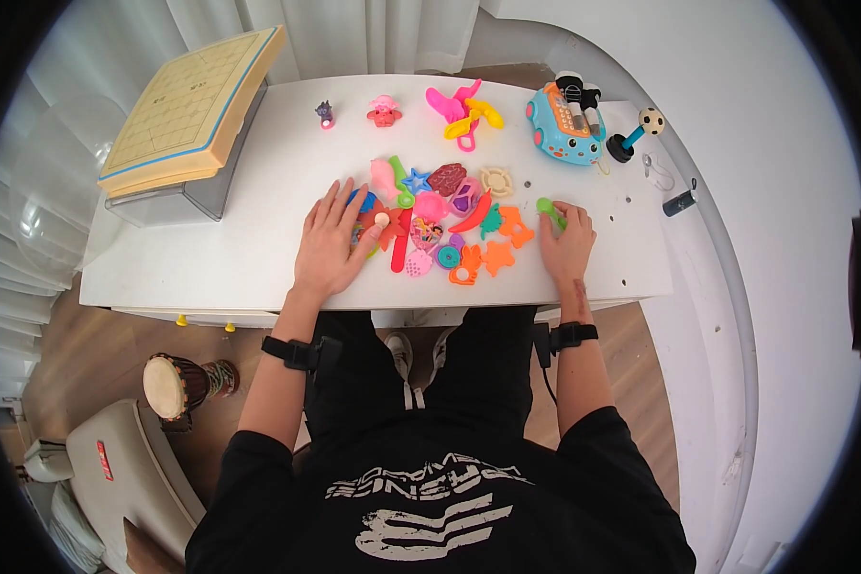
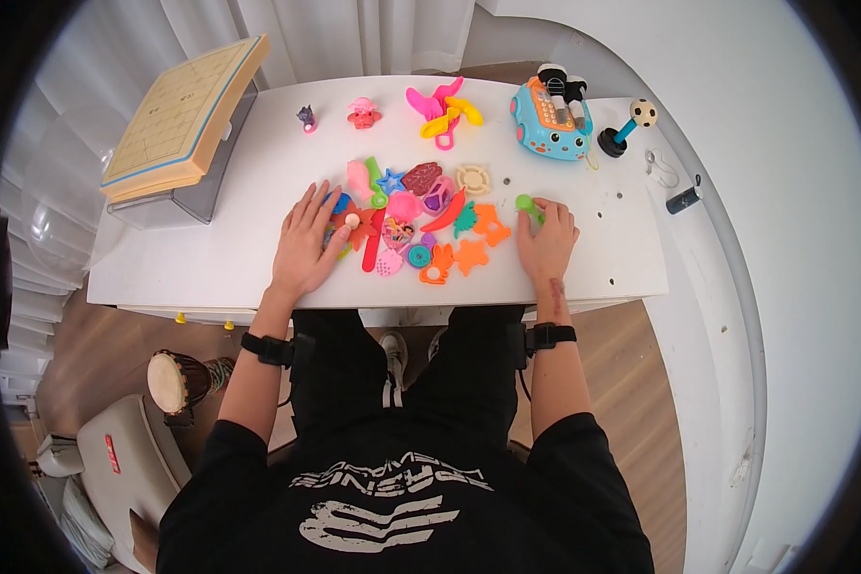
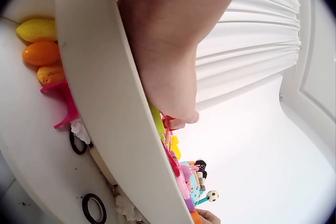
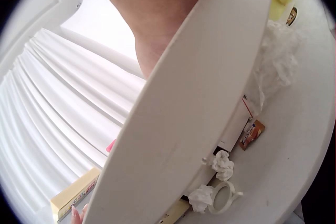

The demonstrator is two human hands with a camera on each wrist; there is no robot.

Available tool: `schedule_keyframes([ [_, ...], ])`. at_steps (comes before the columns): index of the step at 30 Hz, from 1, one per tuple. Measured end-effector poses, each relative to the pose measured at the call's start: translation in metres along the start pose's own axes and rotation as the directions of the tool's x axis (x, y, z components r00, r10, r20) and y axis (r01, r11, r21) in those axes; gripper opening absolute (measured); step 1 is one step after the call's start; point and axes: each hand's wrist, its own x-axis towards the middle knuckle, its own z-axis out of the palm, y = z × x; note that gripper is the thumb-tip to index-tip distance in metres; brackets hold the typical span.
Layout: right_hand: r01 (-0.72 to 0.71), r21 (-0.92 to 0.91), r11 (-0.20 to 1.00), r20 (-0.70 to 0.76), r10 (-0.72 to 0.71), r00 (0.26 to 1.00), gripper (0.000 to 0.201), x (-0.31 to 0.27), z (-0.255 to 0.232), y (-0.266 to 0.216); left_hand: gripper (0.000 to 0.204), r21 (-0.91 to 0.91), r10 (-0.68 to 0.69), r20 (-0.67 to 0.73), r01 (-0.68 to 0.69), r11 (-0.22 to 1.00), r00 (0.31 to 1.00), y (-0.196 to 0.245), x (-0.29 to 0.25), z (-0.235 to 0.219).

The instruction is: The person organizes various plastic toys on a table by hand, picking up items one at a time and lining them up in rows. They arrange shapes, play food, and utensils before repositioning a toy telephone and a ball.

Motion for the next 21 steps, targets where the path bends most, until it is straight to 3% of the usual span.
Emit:
schedule_keyframes([
  [5,0.008,0.002,1.0,-0.004,-0.008,1.0,0.03,0.0,0.0,0.001,0.058,0.041,-0.098,-0.05,0.1,0.994,0.994,-0.001,-0.001,0.004],
  [8,0.006,-0.001,1.0,-0.002,-0.006,1.0,0.03,0.0,-0.001,0.0,0.058,0.064,-0.165,-0.171,0.178,0.982,0.971,-0.009,0.0,0.014],
  [13,0.008,0.004,1.0,-0.002,-0.008,1.0,0.029,0.0,0.0,0.0,0.046,-0.032,-0.314,-0.295,0.32,0.947,0.902,-0.014,0.0,0.019],
  [21,0.005,0.005,1.0,-0.009,-0.005,1.0,0.03,0.0,-0.001,-0.001,0.03,-0.035,-0.372,-0.332,0.383,0.923,0.867,-0.019,-0.001,0.02],
])
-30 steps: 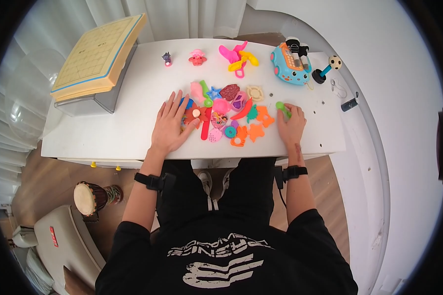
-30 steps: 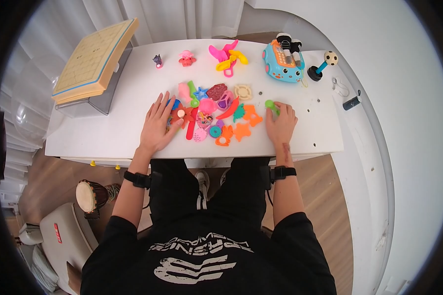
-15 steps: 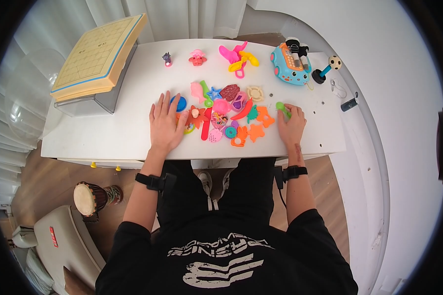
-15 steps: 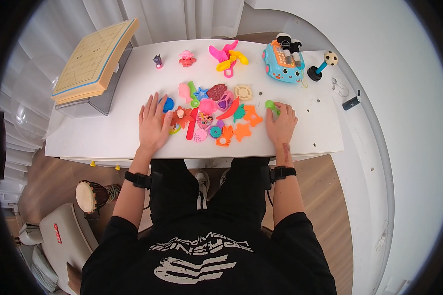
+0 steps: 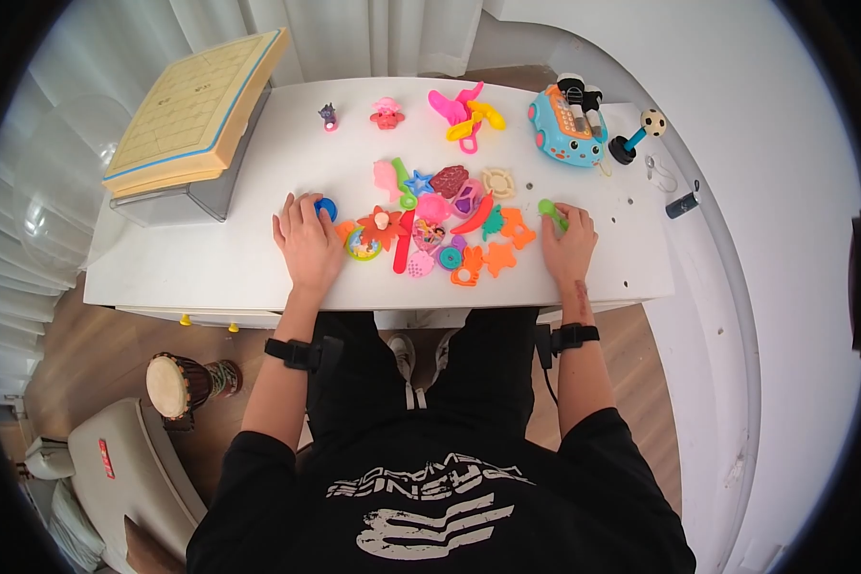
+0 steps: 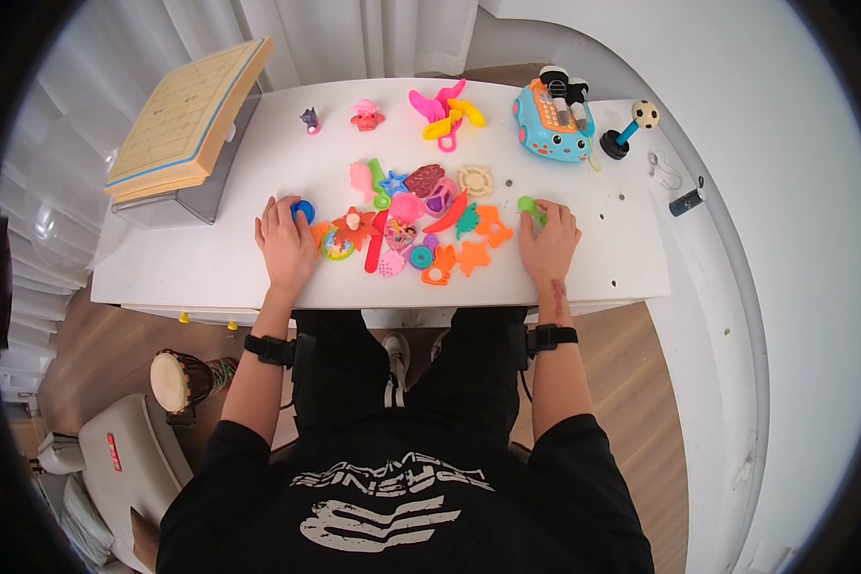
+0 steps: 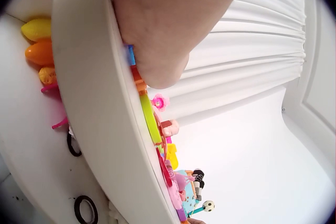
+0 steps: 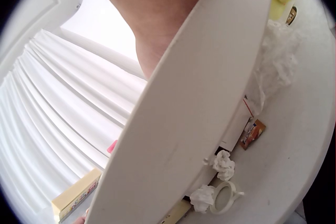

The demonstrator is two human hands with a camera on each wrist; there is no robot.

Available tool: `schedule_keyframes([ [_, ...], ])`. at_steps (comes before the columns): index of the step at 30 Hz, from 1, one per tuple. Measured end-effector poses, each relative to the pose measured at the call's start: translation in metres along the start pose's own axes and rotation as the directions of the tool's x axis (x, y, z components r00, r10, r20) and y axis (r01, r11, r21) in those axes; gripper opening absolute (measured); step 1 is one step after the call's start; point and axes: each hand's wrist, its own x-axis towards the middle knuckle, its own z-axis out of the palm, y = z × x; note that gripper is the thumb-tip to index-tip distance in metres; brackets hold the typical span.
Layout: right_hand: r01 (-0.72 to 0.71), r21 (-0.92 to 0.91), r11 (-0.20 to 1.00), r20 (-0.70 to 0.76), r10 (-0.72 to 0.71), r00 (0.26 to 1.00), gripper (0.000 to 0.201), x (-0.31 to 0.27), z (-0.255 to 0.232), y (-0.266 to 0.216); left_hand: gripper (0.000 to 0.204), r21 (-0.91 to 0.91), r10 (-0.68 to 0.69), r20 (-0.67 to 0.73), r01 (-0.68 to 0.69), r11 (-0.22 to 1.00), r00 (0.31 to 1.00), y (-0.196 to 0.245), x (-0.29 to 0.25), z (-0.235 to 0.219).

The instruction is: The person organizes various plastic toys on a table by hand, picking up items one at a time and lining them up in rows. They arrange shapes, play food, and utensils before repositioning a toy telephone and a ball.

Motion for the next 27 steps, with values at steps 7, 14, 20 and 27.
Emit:
schedule_keyframes([
  [7,0.007,0.017,1.0,-0.006,-0.007,1.0,0.029,-0.001,0.0,0.001,0.039,-0.019,0.043,-0.008,-0.043,0.999,0.999,-0.001,-0.004,-0.002],
  [14,0.009,0.009,1.0,-0.012,-0.009,1.0,0.029,-0.001,0.0,0.001,0.045,-0.145,0.078,0.045,-0.071,0.987,0.996,0.001,-0.001,-0.007],
  [20,0.003,0.015,1.0,-0.006,-0.003,1.0,0.029,-0.001,0.0,0.002,0.045,-0.254,0.038,0.023,-0.031,0.967,0.999,-0.005,-0.006,-0.021],
  [27,-0.005,0.009,1.0,0.002,0.005,1.0,0.029,-0.001,0.001,0.001,0.045,-0.144,0.147,0.129,-0.128,0.981,0.981,-0.014,-0.023,-0.034],
])
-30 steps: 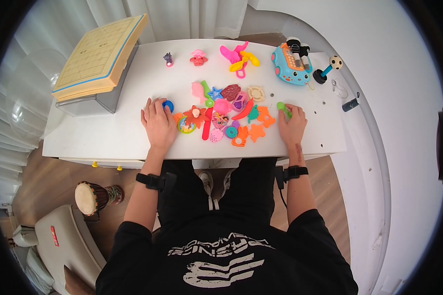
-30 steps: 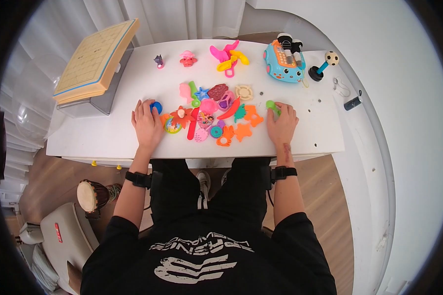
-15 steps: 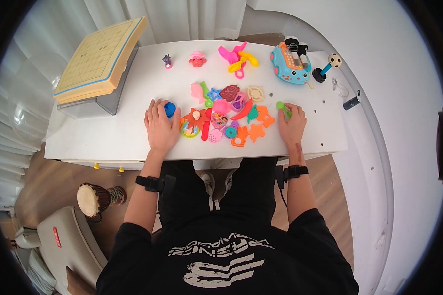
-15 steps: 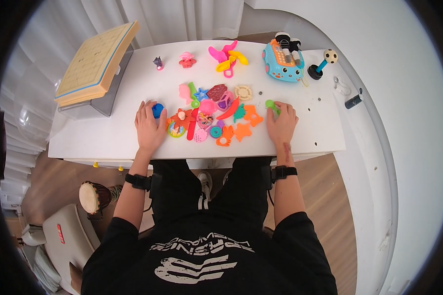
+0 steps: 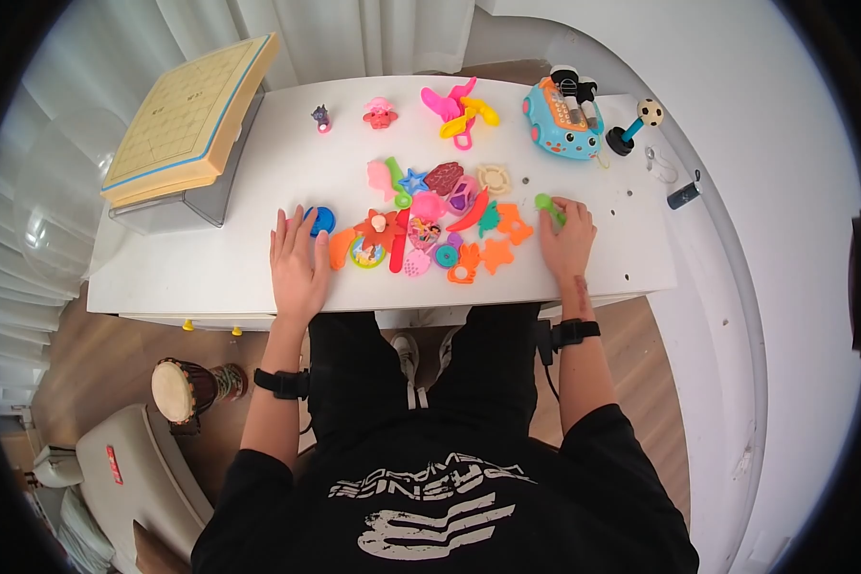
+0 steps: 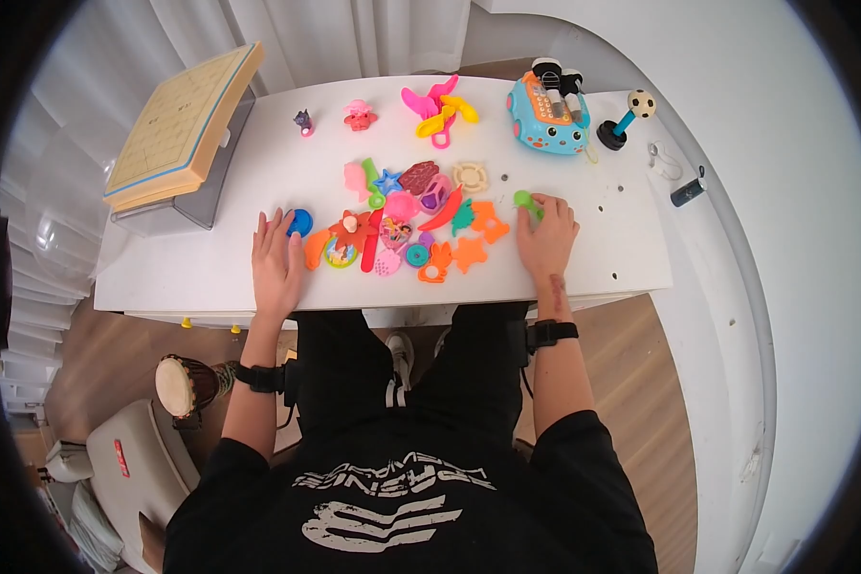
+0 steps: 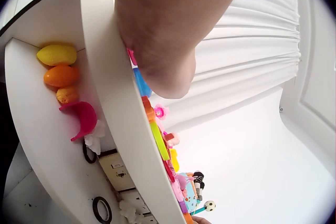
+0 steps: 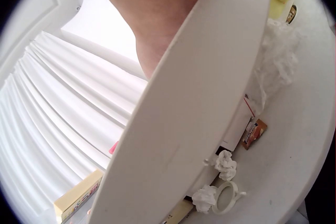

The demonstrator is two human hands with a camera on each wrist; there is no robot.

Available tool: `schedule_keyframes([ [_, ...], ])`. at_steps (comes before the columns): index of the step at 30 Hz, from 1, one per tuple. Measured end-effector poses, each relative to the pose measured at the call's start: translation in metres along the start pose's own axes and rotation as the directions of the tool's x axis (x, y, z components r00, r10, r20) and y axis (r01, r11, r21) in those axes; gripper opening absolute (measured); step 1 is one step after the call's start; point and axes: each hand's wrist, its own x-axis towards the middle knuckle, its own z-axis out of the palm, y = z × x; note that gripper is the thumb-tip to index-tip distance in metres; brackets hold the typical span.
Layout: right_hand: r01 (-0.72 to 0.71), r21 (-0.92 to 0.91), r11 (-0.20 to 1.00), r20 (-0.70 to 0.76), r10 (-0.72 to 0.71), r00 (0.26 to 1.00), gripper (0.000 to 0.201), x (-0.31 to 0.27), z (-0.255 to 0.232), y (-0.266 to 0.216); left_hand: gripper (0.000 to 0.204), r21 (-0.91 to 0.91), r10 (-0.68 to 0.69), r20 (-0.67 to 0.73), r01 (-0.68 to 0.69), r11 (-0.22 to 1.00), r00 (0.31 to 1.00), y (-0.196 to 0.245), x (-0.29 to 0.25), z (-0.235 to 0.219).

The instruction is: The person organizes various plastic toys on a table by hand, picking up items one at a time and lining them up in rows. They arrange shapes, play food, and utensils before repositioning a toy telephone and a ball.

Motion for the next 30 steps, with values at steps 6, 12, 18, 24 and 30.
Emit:
schedule_keyframes([
  [6,0.001,0.002,1.0,-0.004,-0.001,1.0,0.029,0.001,-0.001,0.0,0.045,0.027,-0.011,-0.045,0.012,1.0,0.999,-0.01,-0.015,-0.014],
  [12,0.002,-0.002,1.0,-0.001,-0.002,1.0,0.03,0.0,0.001,0.001,0.046,0.101,0.061,0.063,-0.067,0.993,0.996,-0.003,-0.029,-0.027],
  [18,0.011,0.007,1.0,-0.007,-0.011,1.0,0.03,0.0,0.001,0.002,0.049,0.115,0.069,0.062,-0.076,0.99,0.996,-0.003,-0.033,-0.028],
  [24,0.018,0.011,1.0,-0.006,-0.018,1.0,0.03,0.001,0.002,0.004,0.047,0.149,-0.039,-0.013,0.041,0.988,0.999,-0.023,-0.046,-0.04],
  [30,0.022,0.009,1.0,-0.007,-0.022,1.0,0.03,0.0,0.001,0.003,0.042,0.326,-0.111,-0.176,0.164,0.931,0.978,-0.074,-0.065,-0.063],
])
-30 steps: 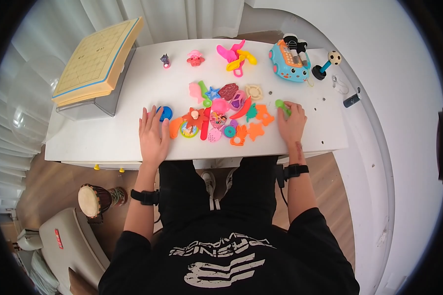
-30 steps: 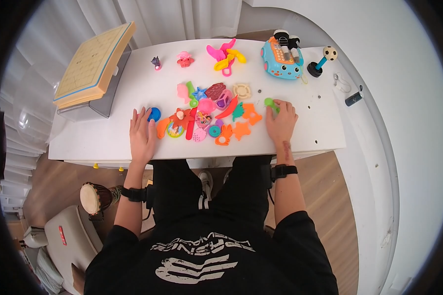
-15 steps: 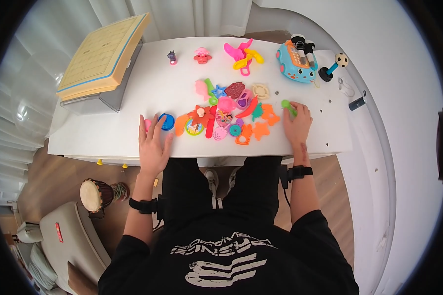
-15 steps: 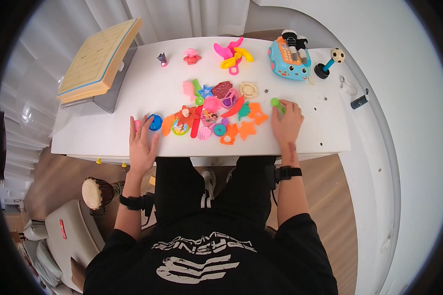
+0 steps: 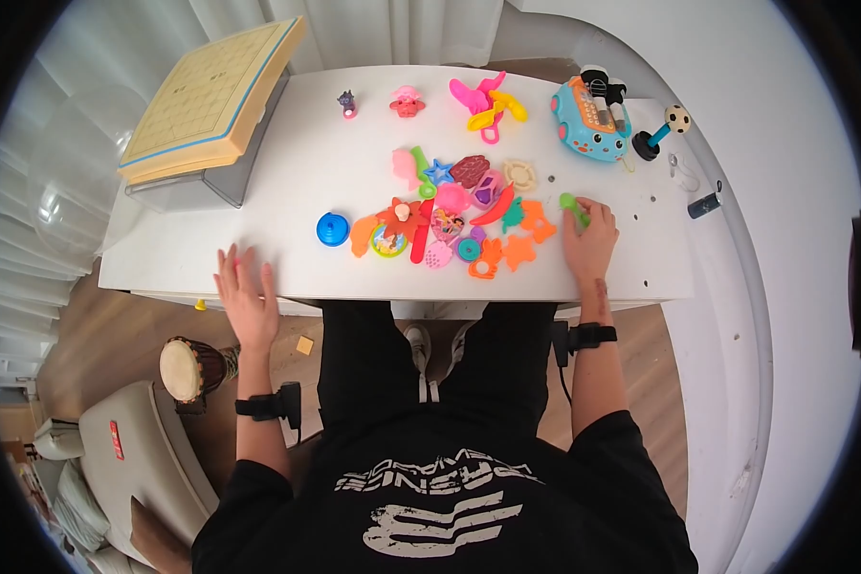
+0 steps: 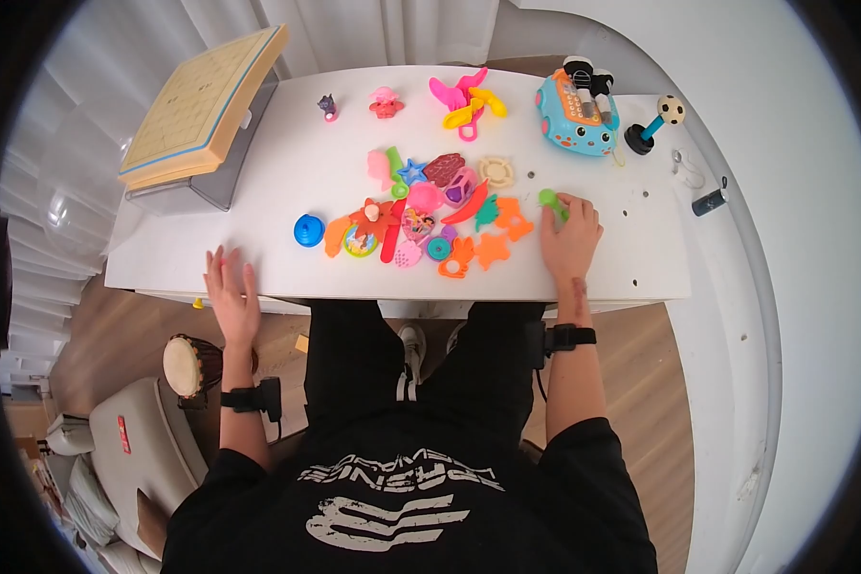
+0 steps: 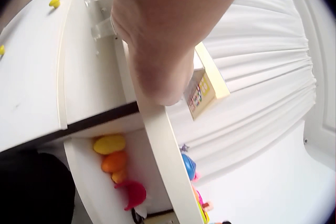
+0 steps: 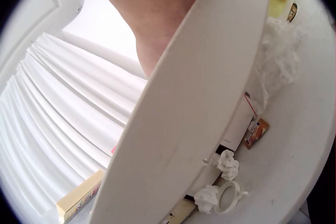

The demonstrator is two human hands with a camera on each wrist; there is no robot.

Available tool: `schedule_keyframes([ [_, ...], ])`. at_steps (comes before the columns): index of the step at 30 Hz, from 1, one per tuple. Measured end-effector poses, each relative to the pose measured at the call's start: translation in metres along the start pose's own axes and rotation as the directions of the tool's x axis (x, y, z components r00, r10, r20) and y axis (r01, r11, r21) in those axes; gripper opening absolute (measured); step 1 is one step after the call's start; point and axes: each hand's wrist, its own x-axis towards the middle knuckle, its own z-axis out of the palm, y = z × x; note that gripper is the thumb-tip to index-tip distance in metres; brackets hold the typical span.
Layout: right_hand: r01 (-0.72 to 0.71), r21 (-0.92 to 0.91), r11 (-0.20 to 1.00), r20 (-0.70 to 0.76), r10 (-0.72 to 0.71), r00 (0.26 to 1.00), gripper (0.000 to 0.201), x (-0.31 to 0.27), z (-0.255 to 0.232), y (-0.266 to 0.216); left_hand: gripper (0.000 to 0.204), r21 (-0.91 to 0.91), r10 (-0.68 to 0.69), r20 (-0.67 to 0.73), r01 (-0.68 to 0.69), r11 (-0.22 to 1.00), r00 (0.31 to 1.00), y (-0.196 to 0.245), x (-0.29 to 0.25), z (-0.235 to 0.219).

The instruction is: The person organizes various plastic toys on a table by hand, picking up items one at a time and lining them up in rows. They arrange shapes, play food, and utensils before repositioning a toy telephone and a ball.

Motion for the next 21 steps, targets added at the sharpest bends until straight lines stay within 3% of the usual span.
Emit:
schedule_keyframes([
  [5,-0.001,0.005,1.0,0.004,0.001,1.0,0.029,0.0,0.0,0.0,0.043,0.025,-0.019,-0.041,0.02,0.999,0.999,-0.04,0.01,-0.008],
  [11,-0.006,0.033,0.999,-0.013,0.006,1.0,0.029,0.0,0.0,0.001,0.045,-0.028,-0.048,0.017,0.049,0.998,0.999,-0.05,0.017,-0.011],
  [14,-0.014,0.03,0.999,0.008,0.014,1.0,0.029,0.0,0.0,0.001,0.047,0.102,-0.082,0.036,0.078,0.992,0.996,-0.044,0.017,-0.011],
  [16,-0.019,0.032,0.999,0.009,0.019,1.0,0.029,0.0,0.0,0.001,0.049,0.32,-0.069,-0.171,0.122,0.939,0.983,-0.018,0.019,-0.02],
  [17,-0.022,0.028,0.999,0.007,0.022,1.0,0.029,0.0,0.0,0.001,0.049,0.318,-0.067,-0.169,0.119,0.941,0.983,-0.006,0.022,-0.022],
  [19,-0.011,0.019,1.0,0.002,0.011,1.0,0.029,0.0,0.001,0.001,0.052,-0.088,0.051,-0.097,-0.06,0.994,0.994,0.022,0.028,-0.025],
  [21,-0.013,0.016,1.0,0.007,0.012,1.0,0.029,0.0,0.002,0.0,0.055,-0.335,0.17,0.025,-0.152,0.93,0.985,0.053,0.032,-0.021],
])
